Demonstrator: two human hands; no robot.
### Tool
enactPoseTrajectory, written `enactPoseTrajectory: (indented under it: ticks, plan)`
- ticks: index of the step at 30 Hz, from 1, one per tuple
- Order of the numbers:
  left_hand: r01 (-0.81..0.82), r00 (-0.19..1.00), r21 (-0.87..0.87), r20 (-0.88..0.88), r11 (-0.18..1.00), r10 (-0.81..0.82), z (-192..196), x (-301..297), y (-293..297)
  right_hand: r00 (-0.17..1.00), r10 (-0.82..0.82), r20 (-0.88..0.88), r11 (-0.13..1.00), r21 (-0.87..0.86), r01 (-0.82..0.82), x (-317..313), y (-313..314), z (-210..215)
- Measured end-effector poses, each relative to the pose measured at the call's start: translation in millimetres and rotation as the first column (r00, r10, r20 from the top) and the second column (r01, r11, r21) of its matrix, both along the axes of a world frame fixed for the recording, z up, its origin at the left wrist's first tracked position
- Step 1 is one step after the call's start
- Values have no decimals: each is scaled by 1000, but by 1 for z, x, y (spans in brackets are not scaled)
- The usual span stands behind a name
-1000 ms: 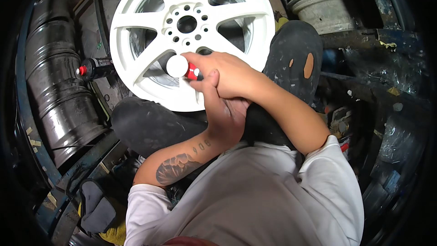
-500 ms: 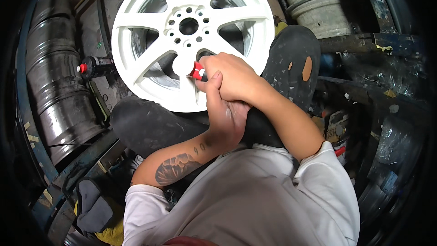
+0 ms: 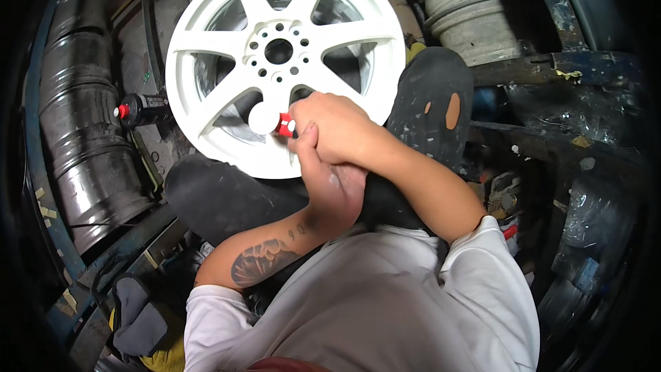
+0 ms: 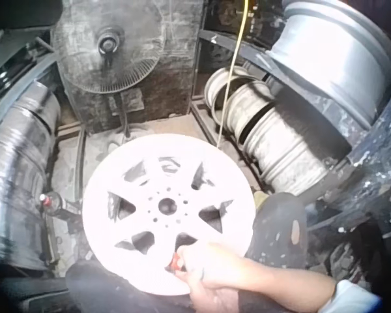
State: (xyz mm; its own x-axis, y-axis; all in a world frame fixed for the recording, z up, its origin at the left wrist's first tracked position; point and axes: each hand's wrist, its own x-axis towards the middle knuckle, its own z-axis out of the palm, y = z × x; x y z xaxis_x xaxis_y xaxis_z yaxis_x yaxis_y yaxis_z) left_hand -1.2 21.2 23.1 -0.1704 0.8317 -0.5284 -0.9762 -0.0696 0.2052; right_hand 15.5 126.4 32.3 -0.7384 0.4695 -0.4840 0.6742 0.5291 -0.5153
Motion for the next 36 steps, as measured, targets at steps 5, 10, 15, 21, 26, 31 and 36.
enactPoseTrajectory:
  ticks: [5, 10, 15, 21, 26, 31, 36]
  plan:
    - [-10, 999, -14, -32, 1000, 9, -4, -5, 2, 999, -52, 15, 998, 46, 52, -7, -2, 1]
    - [-31, 998, -48, -61, 998, 28, -4, 2, 0, 1000, -13, -15, 1000, -4, 12, -6, 2, 0]
    - [262, 954, -66, -135, 963, -269, -13, -17, 16, 965, -225, -137, 974, -4, 227, -5, 14, -6]
    - [386, 909, -86, -136, 919, -394, -8, -19, 11, 970, -216, -106, 976, -33, 214, 0, 13, -6]
    - [263, 960, -186, -50, 947, -276, 2, -11, -7, 983, -177, -39, 980, -102, 172, -5, -5, -4]
    - [249, 968, -95, 20, 964, -249, 1, -5, -27, 997, -70, 28, 991, -109, 73, -5, -16, 0]
    - [235, 972, -123, 12, 964, -235, -7, -1, -32, 998, -41, 46, 996, -77, 44, -13, -25, 7]
